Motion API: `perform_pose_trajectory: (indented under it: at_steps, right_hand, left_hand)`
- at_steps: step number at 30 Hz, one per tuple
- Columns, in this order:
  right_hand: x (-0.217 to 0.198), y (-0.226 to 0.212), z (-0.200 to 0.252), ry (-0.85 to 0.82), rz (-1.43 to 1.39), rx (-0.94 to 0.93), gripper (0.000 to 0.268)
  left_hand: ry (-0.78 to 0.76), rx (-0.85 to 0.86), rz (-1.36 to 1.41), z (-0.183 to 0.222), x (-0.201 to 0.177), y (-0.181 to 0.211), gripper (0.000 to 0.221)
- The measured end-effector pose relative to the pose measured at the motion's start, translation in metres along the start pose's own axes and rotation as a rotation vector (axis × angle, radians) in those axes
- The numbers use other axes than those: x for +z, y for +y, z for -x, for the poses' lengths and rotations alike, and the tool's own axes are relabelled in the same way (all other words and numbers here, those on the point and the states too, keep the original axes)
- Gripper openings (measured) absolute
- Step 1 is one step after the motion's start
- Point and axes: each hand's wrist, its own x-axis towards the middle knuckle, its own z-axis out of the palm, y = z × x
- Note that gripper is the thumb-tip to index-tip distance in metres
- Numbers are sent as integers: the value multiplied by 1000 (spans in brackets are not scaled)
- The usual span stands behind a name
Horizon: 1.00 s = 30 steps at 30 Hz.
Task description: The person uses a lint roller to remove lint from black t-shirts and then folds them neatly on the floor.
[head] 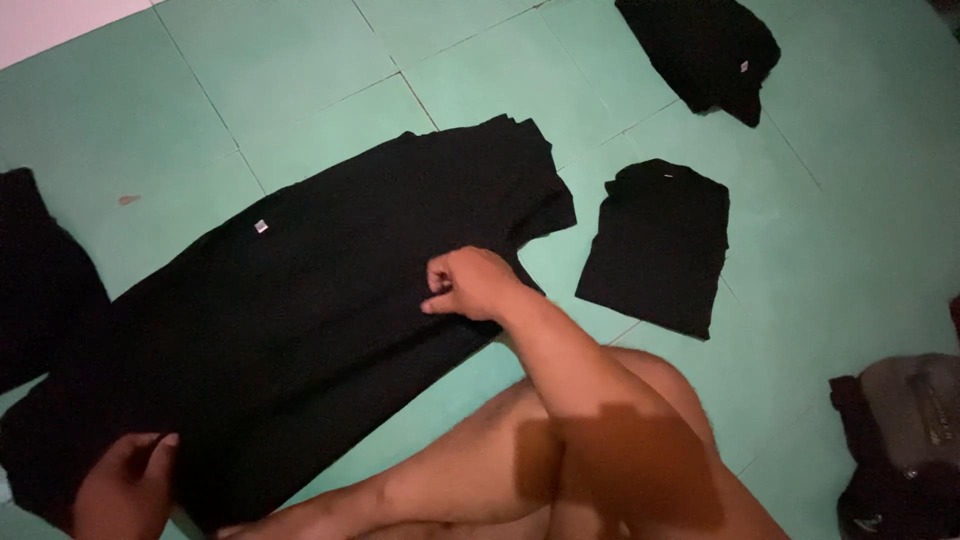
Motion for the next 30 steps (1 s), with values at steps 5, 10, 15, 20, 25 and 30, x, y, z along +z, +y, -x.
perform_pose_trajectory:
  at_steps: [5,10,15,20,25,30]
  right_hand:
    - [2,32,-8,-133,222,236,15]
    - [13,45,-17,169,303,201,14]
    - [8,34,-13,301,-23,105,8]
    - [-20,24,-11,58,-177,-93,29]
    - [-61,36,-32,-270,319,-47,19]
    - [-60,107,-49,-95,473,-78,25]
  left_hand:
    - [-127,-62,-13,3,-4,2,29]
    - [-258,-121,61,6,-18,9,32]
    - [-271,-129,41,19,-31,27,30]
    - [-260,-219,120,19,-39,38,28]
    - [-213,-128,164,3,-25,9,28]
    - [-237,-200,81,6,-29,22,29]
